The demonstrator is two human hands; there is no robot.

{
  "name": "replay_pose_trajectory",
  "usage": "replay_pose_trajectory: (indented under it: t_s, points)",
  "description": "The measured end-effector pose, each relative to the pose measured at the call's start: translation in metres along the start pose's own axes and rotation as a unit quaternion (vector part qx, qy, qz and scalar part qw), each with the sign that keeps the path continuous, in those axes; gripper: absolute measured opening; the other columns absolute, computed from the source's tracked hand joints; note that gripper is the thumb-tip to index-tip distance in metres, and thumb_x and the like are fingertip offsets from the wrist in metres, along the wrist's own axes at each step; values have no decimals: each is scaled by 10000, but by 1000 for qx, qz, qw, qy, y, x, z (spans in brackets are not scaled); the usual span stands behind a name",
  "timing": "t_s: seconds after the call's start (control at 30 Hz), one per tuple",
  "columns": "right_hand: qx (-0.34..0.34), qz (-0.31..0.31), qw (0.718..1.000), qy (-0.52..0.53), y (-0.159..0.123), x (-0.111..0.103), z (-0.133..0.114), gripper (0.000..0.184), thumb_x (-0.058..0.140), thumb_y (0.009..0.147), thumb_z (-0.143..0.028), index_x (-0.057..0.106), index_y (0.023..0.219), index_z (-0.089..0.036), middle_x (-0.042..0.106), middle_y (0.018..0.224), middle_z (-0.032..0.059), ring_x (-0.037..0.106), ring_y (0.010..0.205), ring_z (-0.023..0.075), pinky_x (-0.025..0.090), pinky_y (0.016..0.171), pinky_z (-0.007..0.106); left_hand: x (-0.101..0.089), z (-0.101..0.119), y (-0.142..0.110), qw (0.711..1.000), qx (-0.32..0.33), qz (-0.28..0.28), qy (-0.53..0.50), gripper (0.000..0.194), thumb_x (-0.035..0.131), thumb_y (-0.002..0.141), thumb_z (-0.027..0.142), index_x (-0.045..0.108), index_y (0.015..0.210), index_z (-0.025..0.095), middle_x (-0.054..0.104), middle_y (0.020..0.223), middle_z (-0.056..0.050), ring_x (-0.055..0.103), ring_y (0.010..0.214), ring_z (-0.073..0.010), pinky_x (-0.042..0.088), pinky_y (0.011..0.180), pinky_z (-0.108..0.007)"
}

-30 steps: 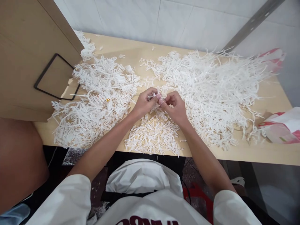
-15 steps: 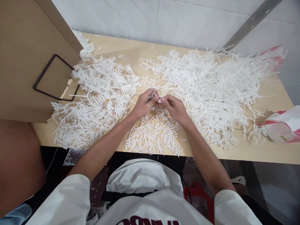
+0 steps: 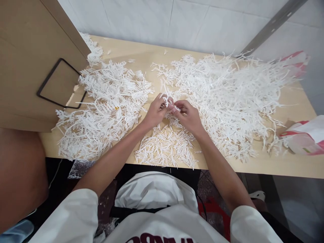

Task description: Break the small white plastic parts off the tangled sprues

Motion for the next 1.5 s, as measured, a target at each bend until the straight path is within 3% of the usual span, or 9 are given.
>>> replay_pose_trajectory:
  t_s: [0.2, 0.43, 0.6, 0.7, 0.9, 1.03, 1.2, 1.33, 1.5]
  points:
    - [-85, 20, 992, -89, -1, -3, -8, 228, 541, 886, -419, 634, 940, -218, 664, 911, 23, 600, 761, 128, 493, 692, 286, 4, -2, -3, 999, 13, -24, 39, 135, 471, 887, 232, 531, 787, 163, 590, 777, -21, 542, 665, -97, 448, 659, -259]
    - [-105, 24, 988, -114, -2, -2, -6, 145, 547, 885, -343, 597, 919, -211, 630, 865, 8, 563, 717, 113, 456, 657, 271, 6, -2, -5, 993, 48, -39, 97, 203, 383, 767, 29, 526, 816, 165, 606, 771, -11, 574, 691, -96, 460, 647, -233]
    - [-68, 25, 989, -126, -1, 0, -2, 152, 506, 875, -292, 537, 765, -191, 557, 710, -5, 498, 627, 108, 390, 579, 267, 10, 1, -6, 989, 64, -58, 116, 176, 399, 808, 61, 539, 823, 165, 601, 773, -14, 556, 694, -100, 441, 649, -240]
    - [-28, 7, 993, -117, -1, 0, 3, 160, 509, 870, -311, 550, 773, -190, 566, 695, -10, 479, 584, 104, 376, 557, 269, 11, 4, -6, 990, 62, -56, 112, 172, 403, 810, 61, 539, 817, 166, 598, 773, -16, 541, 681, -97, 430, 642, -240]
    - [-92, -19, 985, -145, -2, 0, -7, 195, 486, 902, -328, 634, 921, -202, 649, 822, 8, 553, 699, 118, 414, 661, 271, 6, 1, -4, 994, 34, -33, 102, 148, 455, 878, 203, 529, 757, 160, 597, 738, -12, 535, 670, -94, 413, 634, -237]
    - [-86, -11, 980, -180, 0, -3, -5, 119, 535, 825, -271, 613, 800, -185, 605, 703, -1, 511, 619, 111, 381, 609, 258, 8, 4, -6, 984, 49, -34, 165, 228, 466, 906, 330, 529, 762, 164, 578, 701, -4, 512, 636, -92, 393, 606, -237]
    - [-70, -10, 968, -241, 0, -3, -3, 120, 557, 747, -252, 488, 677, -184, 531, 643, -10, 432, 579, 104, 325, 564, 254, 16, 7, -9, 963, 77, -61, 250, 241, 419, 933, 335, 515, 787, 169, 572, 700, -8, 519, 642, -102, 393, 602, -243]
    - [-119, 3, 942, -314, -3, 1, -9, 179, 512, 781, -233, 418, 636, -187, 497, 612, -3, 439, 599, 116, 317, 565, 258, 15, 7, -10, 942, 100, -45, 316, 169, 444, 921, 267, 542, 836, 158, 603, 738, -25, 536, 652, -109, 384, 580, -242]
    - [-225, 15, 880, -417, -7, 6, -14, 128, 460, 822, -188, 532, 718, -175, 563, 638, 26, 529, 711, 163, 378, 663, 287, 16, 13, -12, 898, 142, -10, 415, 176, 439, 906, 217, 545, 789, 140, 608, 719, -46, 540, 619, -117, 379, 540, -246]
Point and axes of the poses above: each hand's wrist, its own y-axis towards the middle knuckle, its own x-axis out of the palm, z = x × y, the point moved 6 cm from there along y, towards the middle knuckle
